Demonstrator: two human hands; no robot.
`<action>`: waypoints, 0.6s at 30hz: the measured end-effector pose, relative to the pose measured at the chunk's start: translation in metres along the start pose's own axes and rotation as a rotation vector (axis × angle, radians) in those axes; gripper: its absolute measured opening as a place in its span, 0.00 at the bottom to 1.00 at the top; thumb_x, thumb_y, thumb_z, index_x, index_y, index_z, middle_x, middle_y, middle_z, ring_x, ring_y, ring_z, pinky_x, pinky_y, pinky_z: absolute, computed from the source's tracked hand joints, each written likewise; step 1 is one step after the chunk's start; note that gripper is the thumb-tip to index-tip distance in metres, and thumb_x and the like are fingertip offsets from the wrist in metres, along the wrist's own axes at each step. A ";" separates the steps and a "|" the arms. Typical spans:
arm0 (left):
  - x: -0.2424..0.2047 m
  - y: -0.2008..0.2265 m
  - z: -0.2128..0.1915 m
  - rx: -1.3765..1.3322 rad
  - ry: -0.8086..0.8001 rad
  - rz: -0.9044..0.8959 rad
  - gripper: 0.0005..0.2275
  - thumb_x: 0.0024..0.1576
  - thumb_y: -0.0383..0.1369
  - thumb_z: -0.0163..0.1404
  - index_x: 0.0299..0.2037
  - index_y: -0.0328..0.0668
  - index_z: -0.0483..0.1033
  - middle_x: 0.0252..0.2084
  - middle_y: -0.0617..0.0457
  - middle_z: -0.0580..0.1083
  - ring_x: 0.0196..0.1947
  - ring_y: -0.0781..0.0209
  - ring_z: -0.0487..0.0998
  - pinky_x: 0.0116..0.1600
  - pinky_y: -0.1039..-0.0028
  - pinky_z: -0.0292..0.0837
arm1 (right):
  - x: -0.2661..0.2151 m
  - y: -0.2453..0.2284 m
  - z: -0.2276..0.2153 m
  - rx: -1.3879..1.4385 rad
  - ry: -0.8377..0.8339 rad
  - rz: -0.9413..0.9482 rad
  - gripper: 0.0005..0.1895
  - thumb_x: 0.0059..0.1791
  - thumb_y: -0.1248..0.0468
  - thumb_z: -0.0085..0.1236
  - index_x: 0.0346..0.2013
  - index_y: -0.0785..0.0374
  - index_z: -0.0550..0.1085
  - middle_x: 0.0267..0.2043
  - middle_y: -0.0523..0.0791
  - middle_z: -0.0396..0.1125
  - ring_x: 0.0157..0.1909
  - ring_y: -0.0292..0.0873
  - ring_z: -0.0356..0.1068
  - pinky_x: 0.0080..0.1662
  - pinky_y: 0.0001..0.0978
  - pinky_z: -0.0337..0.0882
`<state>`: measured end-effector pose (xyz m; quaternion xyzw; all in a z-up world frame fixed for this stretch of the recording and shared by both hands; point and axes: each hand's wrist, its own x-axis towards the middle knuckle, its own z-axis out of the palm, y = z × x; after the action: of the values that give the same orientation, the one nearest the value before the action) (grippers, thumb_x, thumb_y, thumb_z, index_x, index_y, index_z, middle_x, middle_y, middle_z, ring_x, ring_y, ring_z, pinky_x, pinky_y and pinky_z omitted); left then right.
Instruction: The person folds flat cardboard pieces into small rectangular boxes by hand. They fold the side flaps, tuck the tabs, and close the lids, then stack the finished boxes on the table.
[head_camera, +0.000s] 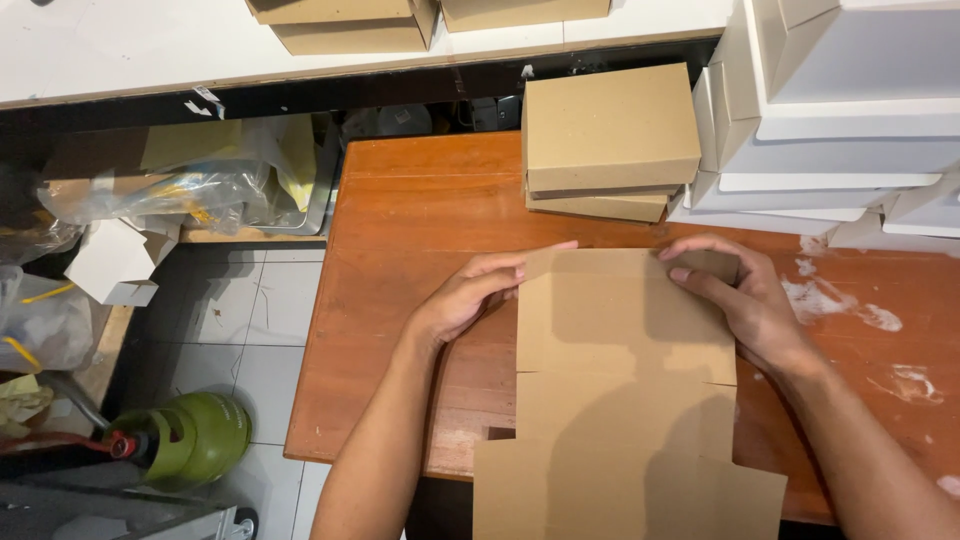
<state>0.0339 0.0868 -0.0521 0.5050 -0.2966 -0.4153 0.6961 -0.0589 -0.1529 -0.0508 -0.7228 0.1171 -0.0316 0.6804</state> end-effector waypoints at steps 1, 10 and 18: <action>0.001 0.002 0.001 0.014 0.011 0.013 0.19 0.54 0.35 0.37 0.54 0.34 0.57 0.54 0.45 0.61 0.55 0.59 0.62 0.58 0.75 0.55 | 0.001 0.000 0.000 -0.021 -0.002 -0.014 0.04 0.40 0.68 0.50 0.28 0.60 0.71 0.35 0.42 0.65 0.35 0.36 0.63 0.33 0.23 0.63; 0.007 0.007 0.017 0.253 0.306 0.057 0.08 0.48 0.28 0.47 0.37 0.39 0.74 0.20 0.61 0.67 0.24 0.75 0.63 0.31 0.86 0.62 | 0.004 0.008 0.004 -0.045 -0.027 -0.141 0.10 0.38 0.68 0.51 0.33 0.67 0.70 0.20 0.50 0.61 0.22 0.41 0.63 0.24 0.31 0.68; 0.008 0.011 0.021 0.185 0.398 0.063 0.05 0.47 0.26 0.47 0.31 0.36 0.75 0.13 0.59 0.66 0.16 0.77 0.62 0.23 0.89 0.58 | 0.008 0.030 -0.014 0.337 -0.243 -0.003 0.29 0.43 0.43 0.31 0.41 0.64 0.65 0.29 0.47 0.64 0.27 0.38 0.66 0.26 0.31 0.70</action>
<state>0.0229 0.0717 -0.0351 0.6292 -0.2057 -0.2567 0.7042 -0.0579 -0.1699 -0.0802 -0.5973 0.0264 0.0356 0.8008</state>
